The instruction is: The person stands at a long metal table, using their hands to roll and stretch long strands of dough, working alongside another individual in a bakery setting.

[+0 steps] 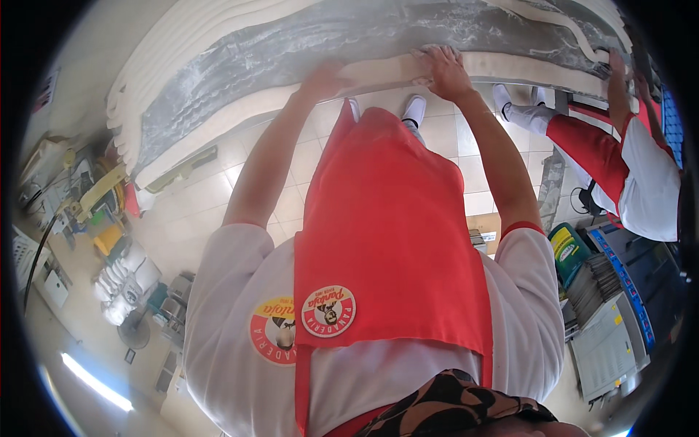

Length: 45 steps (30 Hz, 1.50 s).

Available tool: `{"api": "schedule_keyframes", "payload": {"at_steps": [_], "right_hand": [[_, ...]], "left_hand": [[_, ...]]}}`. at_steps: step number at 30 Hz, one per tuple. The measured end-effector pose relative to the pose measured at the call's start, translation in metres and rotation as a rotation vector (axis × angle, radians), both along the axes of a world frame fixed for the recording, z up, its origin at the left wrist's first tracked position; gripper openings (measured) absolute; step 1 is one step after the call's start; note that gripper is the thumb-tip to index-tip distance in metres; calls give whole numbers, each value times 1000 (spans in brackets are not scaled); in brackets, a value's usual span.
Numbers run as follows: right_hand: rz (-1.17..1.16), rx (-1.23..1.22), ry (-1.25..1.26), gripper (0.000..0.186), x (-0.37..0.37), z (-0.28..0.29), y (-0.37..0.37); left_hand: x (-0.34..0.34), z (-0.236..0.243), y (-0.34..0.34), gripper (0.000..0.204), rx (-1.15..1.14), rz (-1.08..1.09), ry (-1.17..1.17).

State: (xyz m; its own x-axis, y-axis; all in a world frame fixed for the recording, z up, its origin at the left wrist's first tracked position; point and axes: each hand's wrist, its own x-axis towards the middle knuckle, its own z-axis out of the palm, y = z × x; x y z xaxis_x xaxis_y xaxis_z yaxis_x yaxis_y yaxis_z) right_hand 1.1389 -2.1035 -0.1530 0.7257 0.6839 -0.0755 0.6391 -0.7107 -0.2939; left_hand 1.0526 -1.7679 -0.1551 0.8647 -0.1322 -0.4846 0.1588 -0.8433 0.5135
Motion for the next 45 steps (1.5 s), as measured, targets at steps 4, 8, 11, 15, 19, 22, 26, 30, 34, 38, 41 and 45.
{"api": "schedule_keyframes", "payload": {"at_steps": [4,8,11,15,19,22,26,30,34,38,41,45], "right_hand": [[11,43,21,76,2,-2,-9],[-55,151,-147,82,-18,0,2],[-140,58,-89,86,-43,-18,-10],[-148,-1,-70,84,-59,-11,6],[-51,-14,13,80,-72,3,39],[-72,-149,166,78,-70,28,58],[-50,-216,129,80,-73,32,70],[-16,-210,124,85,-81,23,82],[-139,-104,159,90,-88,11,93],[-125,-150,62,93,-100,6,99],[-143,-138,79,95,-97,0,99],[-107,-243,46,99,-100,6,106]], "left_hand": [[19,57,-38,91,37,14,141],[14,39,-49,94,226,158,103],[29,53,-57,99,217,147,238],[29,51,-64,101,250,146,208],[38,38,-65,100,303,142,174],[32,18,-42,94,251,111,133],[12,28,31,78,-31,-150,-110],[-39,29,116,63,94,-187,-17],[-25,43,91,61,-189,80,-18],[1,46,87,59,-121,-63,-12],[6,20,113,58,195,-333,79],[-10,-26,113,58,110,-332,46]]}}
